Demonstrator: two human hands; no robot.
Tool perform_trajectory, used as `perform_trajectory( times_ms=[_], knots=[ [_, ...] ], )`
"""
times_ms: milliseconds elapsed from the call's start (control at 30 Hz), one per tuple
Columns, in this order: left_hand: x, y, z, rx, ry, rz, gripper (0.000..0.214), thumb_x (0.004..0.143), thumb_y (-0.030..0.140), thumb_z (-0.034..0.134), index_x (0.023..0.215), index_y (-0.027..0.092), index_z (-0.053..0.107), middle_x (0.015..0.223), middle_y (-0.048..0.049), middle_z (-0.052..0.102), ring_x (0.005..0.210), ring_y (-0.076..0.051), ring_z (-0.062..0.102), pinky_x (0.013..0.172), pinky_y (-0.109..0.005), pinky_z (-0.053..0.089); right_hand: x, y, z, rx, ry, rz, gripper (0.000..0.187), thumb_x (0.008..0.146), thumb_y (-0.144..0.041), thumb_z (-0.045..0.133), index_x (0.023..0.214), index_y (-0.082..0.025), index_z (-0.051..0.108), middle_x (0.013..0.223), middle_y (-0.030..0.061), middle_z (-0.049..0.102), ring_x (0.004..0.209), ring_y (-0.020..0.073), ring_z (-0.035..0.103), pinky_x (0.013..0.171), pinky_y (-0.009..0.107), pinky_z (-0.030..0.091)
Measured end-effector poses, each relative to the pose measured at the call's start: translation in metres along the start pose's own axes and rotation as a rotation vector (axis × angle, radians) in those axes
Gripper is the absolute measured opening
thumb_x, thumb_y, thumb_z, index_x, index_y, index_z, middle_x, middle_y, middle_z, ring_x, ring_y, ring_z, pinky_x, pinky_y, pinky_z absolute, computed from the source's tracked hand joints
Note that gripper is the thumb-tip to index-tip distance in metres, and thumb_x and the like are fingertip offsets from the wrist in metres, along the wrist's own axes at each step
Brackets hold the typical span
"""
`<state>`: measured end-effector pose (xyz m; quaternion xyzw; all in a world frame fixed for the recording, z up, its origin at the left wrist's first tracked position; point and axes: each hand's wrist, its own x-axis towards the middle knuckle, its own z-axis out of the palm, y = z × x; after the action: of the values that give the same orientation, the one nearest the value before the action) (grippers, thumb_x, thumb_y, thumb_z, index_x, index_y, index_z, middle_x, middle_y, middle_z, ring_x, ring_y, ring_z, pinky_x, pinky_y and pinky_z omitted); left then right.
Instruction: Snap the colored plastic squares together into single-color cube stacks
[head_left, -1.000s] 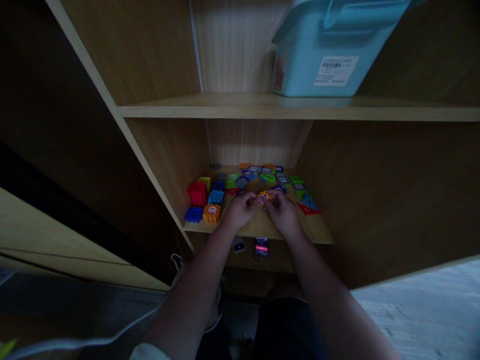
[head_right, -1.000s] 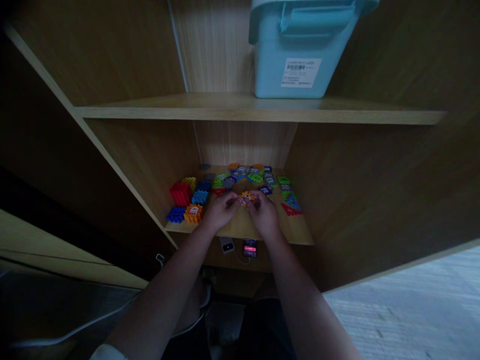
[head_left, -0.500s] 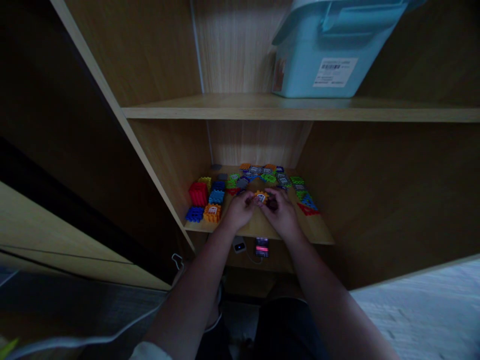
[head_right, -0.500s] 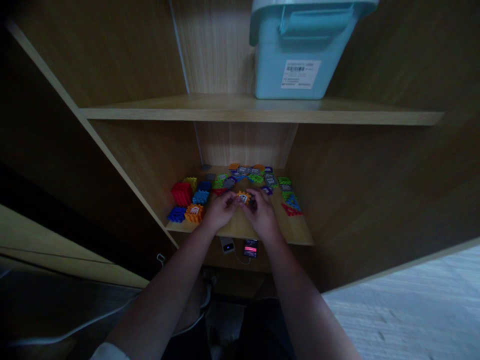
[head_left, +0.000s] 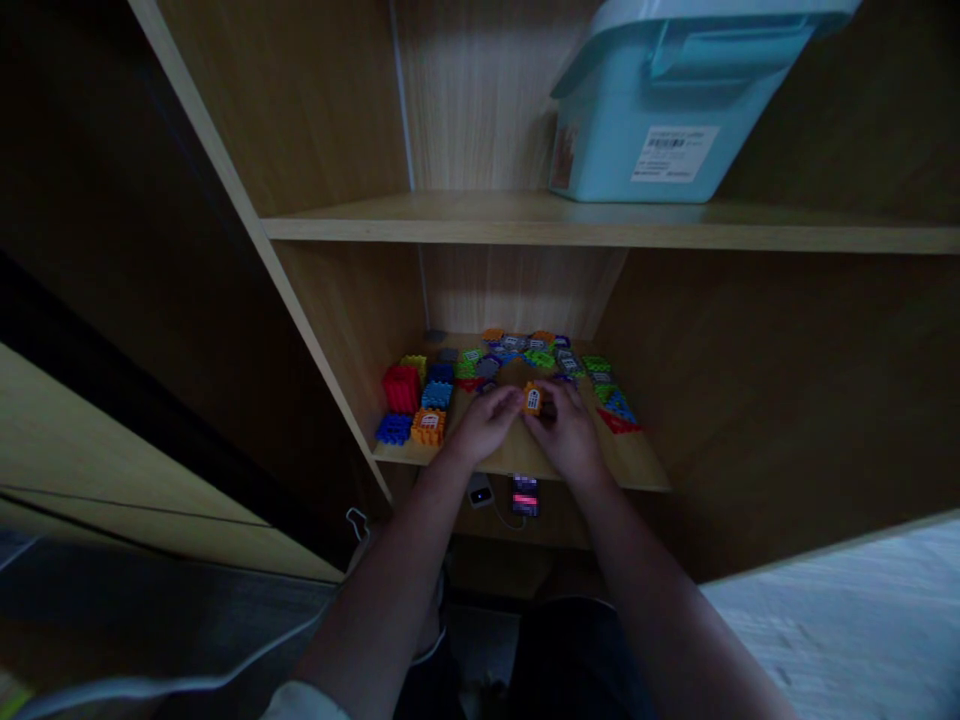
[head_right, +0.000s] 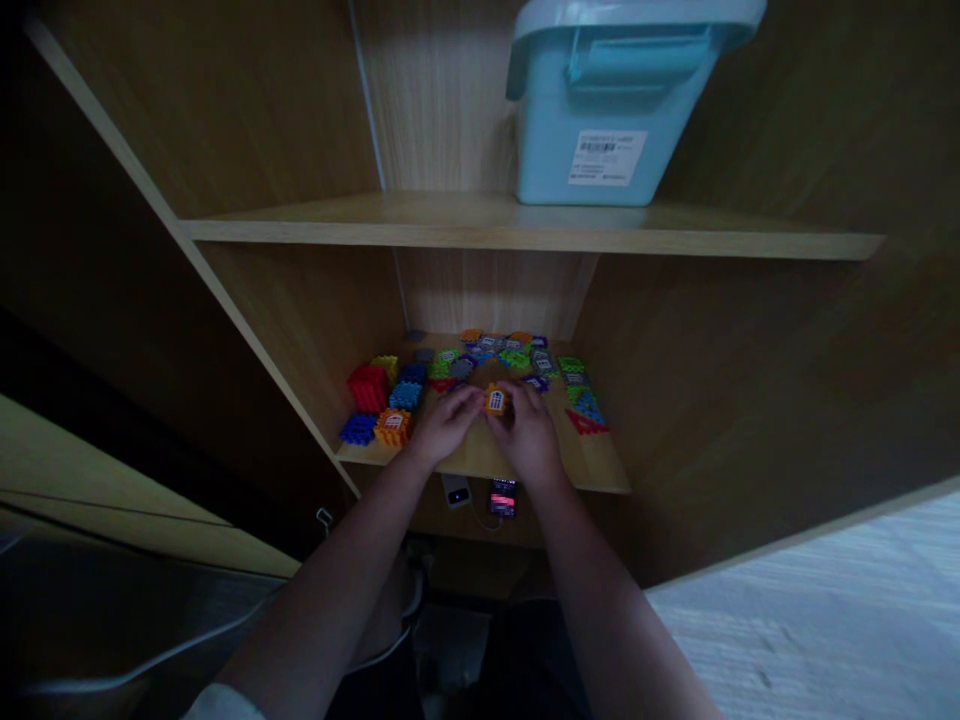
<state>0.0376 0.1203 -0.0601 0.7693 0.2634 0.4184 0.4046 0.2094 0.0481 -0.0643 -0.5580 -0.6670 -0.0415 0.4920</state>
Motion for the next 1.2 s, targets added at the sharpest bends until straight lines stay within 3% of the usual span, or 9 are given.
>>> perform_trajectory(
  times_ms=[133, 267, 400, 567, 767, 900, 1000, 1067, 1200],
  knots=[
    [-0.001, 0.003, -0.001, -0.119, -0.057, 0.016, 0.039, 0.110, 0.046, 0.045, 0.112, 0.021, 0.075, 0.110, -0.0079, 0.078, 0.101, -0.022, 0.072, 0.094, -0.034, 0.057, 0.000, 0.003, -0.003, -0.009, 0.091, 0.077, 0.020, 0.101, -0.041, 0.066, 0.108, -0.023, 0.071, 0.114, 0.0130, 0.074, 0.109, 0.0296, 0.071, 0.098, 0.045, 0.058],
    [0.000, -0.002, 0.002, -0.108, -0.058, 0.009, 0.026, 0.104, 0.039, 0.061, 0.121, 0.022, 0.071, 0.112, -0.0072, 0.078, 0.104, -0.020, 0.073, 0.095, -0.032, 0.057, -0.001, 0.006, -0.001, -0.044, 0.035, 0.130, 0.022, 0.103, -0.042, 0.062, 0.106, -0.022, 0.071, 0.103, 0.0118, 0.077, 0.095, 0.0290, 0.073, 0.088, 0.042, 0.058],
    [0.001, -0.005, 0.006, -0.015, -0.008, -0.014, 0.019, 0.102, 0.035, 0.066, 0.113, 0.021, 0.071, 0.103, -0.0045, 0.078, 0.096, -0.018, 0.072, 0.089, -0.030, 0.056, -0.001, 0.007, 0.001, -0.081, 0.045, 0.109, 0.022, 0.105, -0.035, 0.055, 0.113, -0.022, 0.070, 0.113, 0.0145, 0.075, 0.106, 0.0302, 0.072, 0.095, 0.044, 0.059],
    [0.000, -0.002, 0.005, 0.019, -0.048, -0.008, 0.024, 0.103, 0.042, 0.064, 0.106, 0.021, 0.075, 0.102, -0.0043, 0.080, 0.093, -0.019, 0.074, 0.082, -0.029, 0.055, -0.001, 0.010, 0.006, -0.101, 0.018, 0.031, 0.032, 0.100, -0.021, 0.048, 0.125, -0.019, 0.067, 0.121, 0.0177, 0.066, 0.117, 0.0312, 0.066, 0.107, 0.050, 0.057],
    [0.001, -0.004, 0.006, -0.015, -0.090, 0.005, 0.022, 0.098, 0.041, 0.071, 0.102, 0.020, 0.075, 0.101, -0.0040, 0.080, 0.092, -0.019, 0.074, 0.082, -0.029, 0.057, -0.007, 0.010, 0.018, -0.081, -0.106, -0.067, 0.049, 0.099, -0.020, 0.052, 0.147, -0.015, 0.052, 0.133, 0.0220, 0.063, 0.125, 0.0339, 0.066, 0.110, 0.056, 0.057],
    [0.003, -0.007, 0.006, -0.045, -0.044, 0.011, 0.022, 0.099, 0.042, 0.069, 0.103, 0.021, 0.073, 0.104, -0.0054, 0.079, 0.096, -0.020, 0.073, 0.087, -0.031, 0.056, -0.011, 0.010, 0.020, -0.005, -0.070, -0.086, 0.054, 0.102, -0.028, 0.059, 0.152, -0.016, 0.042, 0.140, 0.0242, 0.065, 0.124, 0.0346, 0.071, 0.104, 0.054, 0.061],
    [0.003, -0.010, 0.006, -0.084, 0.024, -0.003, 0.028, 0.097, 0.048, 0.072, 0.103, 0.021, 0.068, 0.102, -0.0051, 0.077, 0.096, -0.020, 0.072, 0.087, -0.031, 0.055, -0.012, 0.008, 0.018, 0.049, -0.102, -0.114, 0.052, 0.103, -0.025, 0.058, 0.152, -0.020, 0.043, 0.137, 0.0212, 0.070, 0.120, 0.0323, 0.074, 0.100, 0.051, 0.064],
    [0.002, -0.012, 0.005, -0.072, 0.063, -0.022, 0.028, 0.098, 0.048, 0.071, 0.099, 0.021, 0.065, 0.098, -0.0036, 0.074, 0.092, -0.019, 0.070, 0.084, -0.030, 0.054, -0.011, 0.005, 0.016, 0.070, -0.135, -0.145, 0.050, 0.103, -0.020, 0.055, 0.152, -0.022, 0.045, 0.141, 0.0186, 0.070, 0.126, 0.0312, 0.072, 0.106, 0.052, 0.061],
    [0.004, -0.018, 0.005, -0.024, 0.058, -0.058, 0.012, 0.098, 0.032, 0.068, 0.099, 0.020, 0.064, 0.093, -0.0014, 0.072, 0.087, -0.018, 0.068, 0.079, -0.029, 0.051, -0.006, 0.002, 0.011, 0.068, -0.134, -0.191, 0.041, 0.104, -0.019, 0.055, 0.144, -0.026, 0.058, 0.151, 0.0151, 0.065, 0.140, 0.0304, 0.063, 0.118, 0.056, 0.054]
  ],
)
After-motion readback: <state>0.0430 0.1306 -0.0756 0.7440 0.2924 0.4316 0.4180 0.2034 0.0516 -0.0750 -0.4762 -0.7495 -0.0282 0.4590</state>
